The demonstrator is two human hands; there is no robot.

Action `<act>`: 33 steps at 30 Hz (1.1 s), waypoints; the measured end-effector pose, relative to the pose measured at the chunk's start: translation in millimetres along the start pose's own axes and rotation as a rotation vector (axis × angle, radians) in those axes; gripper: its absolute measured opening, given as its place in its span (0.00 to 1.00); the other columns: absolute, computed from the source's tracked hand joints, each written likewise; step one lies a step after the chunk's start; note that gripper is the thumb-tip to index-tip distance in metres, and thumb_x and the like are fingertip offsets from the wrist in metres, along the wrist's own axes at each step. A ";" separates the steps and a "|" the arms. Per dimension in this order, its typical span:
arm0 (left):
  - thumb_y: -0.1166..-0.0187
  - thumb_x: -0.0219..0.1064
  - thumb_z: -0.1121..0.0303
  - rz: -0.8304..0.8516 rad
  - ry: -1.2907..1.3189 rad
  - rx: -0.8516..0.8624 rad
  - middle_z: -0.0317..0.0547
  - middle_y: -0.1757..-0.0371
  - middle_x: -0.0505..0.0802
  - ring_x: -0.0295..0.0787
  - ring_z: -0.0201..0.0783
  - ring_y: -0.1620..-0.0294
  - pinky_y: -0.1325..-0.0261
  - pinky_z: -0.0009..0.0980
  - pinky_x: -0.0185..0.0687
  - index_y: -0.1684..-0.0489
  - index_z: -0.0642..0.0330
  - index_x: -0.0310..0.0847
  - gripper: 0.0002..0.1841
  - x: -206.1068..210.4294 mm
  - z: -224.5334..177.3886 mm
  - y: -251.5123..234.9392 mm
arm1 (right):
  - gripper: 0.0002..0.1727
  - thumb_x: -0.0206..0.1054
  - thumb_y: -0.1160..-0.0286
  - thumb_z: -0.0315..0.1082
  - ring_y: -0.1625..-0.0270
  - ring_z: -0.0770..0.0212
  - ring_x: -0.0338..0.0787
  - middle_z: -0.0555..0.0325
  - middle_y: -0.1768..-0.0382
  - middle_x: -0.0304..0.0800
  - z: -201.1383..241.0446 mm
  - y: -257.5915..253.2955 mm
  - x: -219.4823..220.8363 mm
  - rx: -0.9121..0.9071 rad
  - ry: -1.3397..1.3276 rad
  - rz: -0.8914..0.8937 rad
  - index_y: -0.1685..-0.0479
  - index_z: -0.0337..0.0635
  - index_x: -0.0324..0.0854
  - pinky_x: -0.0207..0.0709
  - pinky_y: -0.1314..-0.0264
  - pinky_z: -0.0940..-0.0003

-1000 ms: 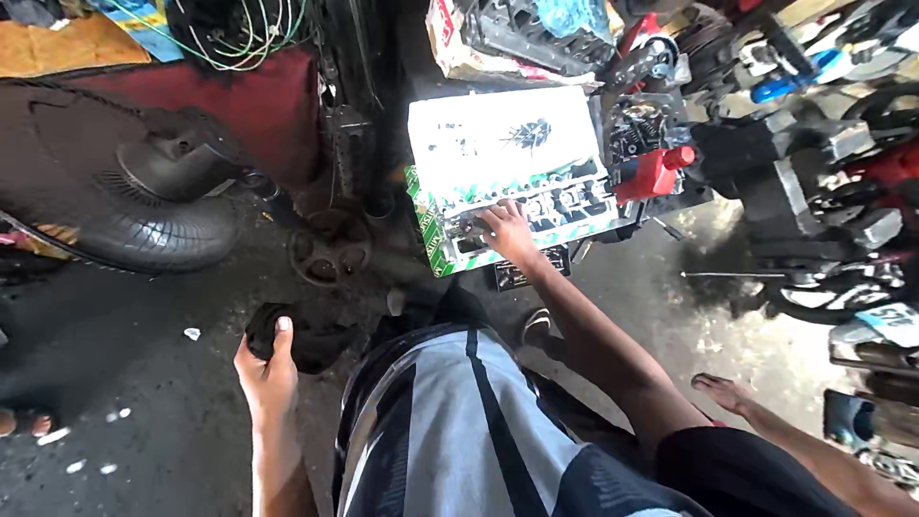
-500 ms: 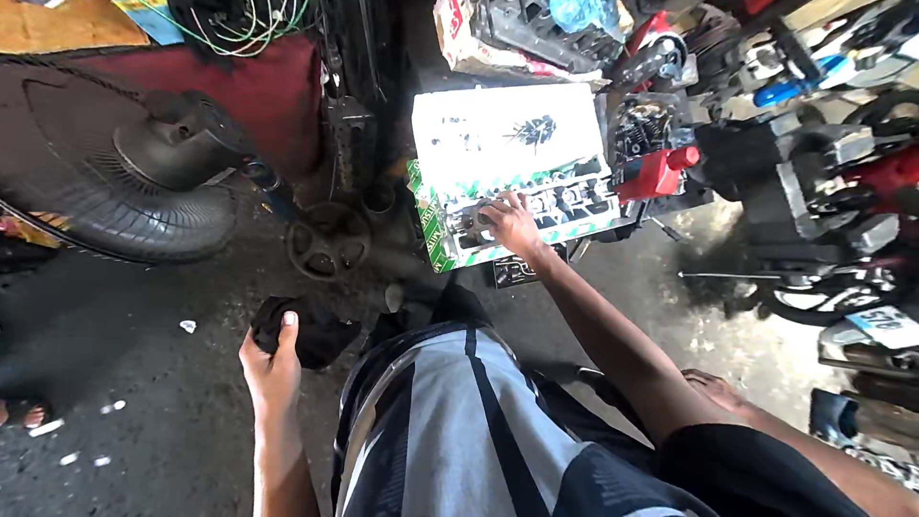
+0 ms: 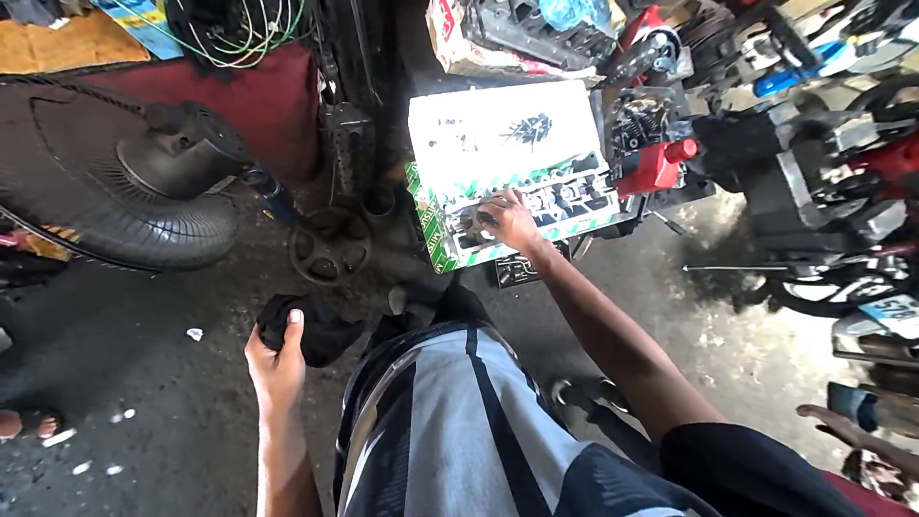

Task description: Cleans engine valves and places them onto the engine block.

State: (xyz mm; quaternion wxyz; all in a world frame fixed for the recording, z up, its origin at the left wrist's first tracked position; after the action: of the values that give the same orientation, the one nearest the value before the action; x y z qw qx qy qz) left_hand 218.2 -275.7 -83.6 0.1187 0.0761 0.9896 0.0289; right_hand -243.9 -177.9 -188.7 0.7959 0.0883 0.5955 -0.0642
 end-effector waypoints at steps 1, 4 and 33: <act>0.18 0.64 0.68 -0.005 0.001 0.001 0.35 0.51 0.92 0.89 0.17 0.48 0.38 0.20 0.86 0.40 0.72 0.75 0.16 -0.7 0.1 -0.4 | 0.15 0.75 0.28 0.35 0.23 0.43 0.79 0.56 0.37 0.92 -0.3 0.4 0.3 -0.004 0.003 -0.001 0.43 0.48 0.92 0.60 0.17 0.36; 0.17 0.63 0.68 -0.012 0.007 0.011 0.35 0.51 0.92 0.89 0.17 0.48 0.39 0.20 0.85 0.39 0.73 0.74 0.17 -1.4 0.8 -0.8 | 0.15 0.76 0.27 0.37 0.24 0.43 0.80 0.55 0.37 0.92 -1.7 0.8 0.7 -0.003 0.002 0.001 0.42 0.48 0.91 0.61 0.17 0.36; 0.18 0.65 0.66 0.053 -0.047 -0.027 0.39 0.50 0.93 0.89 0.17 0.47 0.38 0.19 0.85 0.39 0.75 0.76 0.19 29.5 -9.9 -15.1 | 0.28 0.53 0.16 0.65 0.71 0.77 0.81 0.77 0.79 0.81 171.5 98.4 -241.9 -0.261 -1.641 -0.473 0.69 0.58 0.87 0.77 0.61 0.78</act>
State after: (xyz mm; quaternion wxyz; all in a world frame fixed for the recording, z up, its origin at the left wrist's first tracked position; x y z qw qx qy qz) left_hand 185.3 -286.3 -81.9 0.1423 0.1014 0.9836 0.0435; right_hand -131.2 -119.8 96.9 0.9437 -0.2044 -0.1624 -0.2029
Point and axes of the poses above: each hand's wrist, its own y-axis away from the middle knuckle, its own x-axis out of the palm, z = x × y, the point moved 10 cm from there along -y, towards the middle knuckle
